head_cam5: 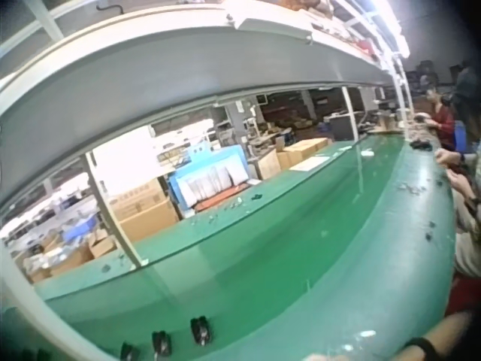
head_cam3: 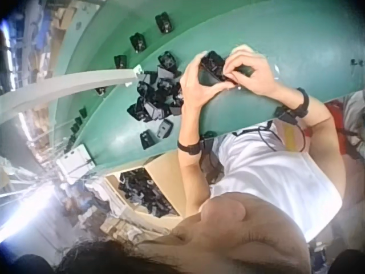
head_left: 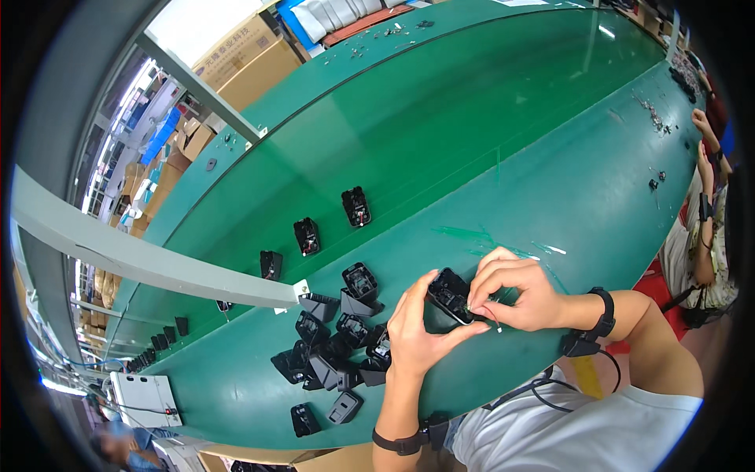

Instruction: The person assembles small black electronic devices at a green workbench. They pick up a device, insert a small component, and place the finished unit on the table. The process is repeated for multiple units throughout the clip.

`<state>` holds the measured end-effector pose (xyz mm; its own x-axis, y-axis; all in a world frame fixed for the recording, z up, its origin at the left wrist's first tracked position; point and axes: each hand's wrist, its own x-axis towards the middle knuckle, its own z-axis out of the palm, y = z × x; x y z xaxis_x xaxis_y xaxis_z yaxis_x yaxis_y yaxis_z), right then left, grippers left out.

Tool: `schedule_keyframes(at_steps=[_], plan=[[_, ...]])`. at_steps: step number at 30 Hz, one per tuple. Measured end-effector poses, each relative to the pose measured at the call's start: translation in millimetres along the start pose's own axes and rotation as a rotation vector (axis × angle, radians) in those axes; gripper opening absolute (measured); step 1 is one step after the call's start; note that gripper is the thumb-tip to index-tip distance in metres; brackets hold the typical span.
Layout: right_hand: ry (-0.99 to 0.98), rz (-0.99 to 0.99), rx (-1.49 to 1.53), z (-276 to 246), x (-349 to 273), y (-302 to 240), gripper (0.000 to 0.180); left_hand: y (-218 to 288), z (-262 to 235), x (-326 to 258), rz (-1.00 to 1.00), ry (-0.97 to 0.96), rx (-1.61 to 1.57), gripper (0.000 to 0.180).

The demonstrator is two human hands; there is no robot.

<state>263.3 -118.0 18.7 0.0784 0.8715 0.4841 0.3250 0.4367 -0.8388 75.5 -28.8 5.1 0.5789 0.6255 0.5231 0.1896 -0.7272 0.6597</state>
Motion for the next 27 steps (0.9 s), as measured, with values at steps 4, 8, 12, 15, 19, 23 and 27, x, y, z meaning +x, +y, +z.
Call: schedule_keyframes(at_steps=[4, 8, 12, 15, 19, 23, 27], plan=[[-0.013, 0.035, -0.016, 1, -4, -2, 0.015, 11, 0, 2, -0.014, -0.041, -0.041, 0.093], [-0.098, 0.008, -0.098, 2, -6, 3, 0.022, 9, 3, 0, -0.010, -0.082, -0.086, 0.094], [-0.159, -0.027, -0.089, -5, 6, -6, 0.035, 9, -1, 4, -0.061, 0.006, -0.120, 0.100], [-0.205, -0.005, -0.065, -6, 7, -8, 0.044, 7, -2, 2, -0.061, 0.040, -0.162, 0.102], [-0.194, 0.096, -0.001, -8, 3, -1, 0.043, 12, 6, -2, -0.120, 0.015, -0.183, 0.101], [-0.177, 0.306, 0.262, -10, -1, 7, 0.043, 14, 5, -4, -0.213, -0.005, -0.304, 0.097], [-0.115, 0.524, 0.527, -11, 1, 7, 0.048, 11, 4, -4, -0.120, 0.026, -0.242, 0.087]])
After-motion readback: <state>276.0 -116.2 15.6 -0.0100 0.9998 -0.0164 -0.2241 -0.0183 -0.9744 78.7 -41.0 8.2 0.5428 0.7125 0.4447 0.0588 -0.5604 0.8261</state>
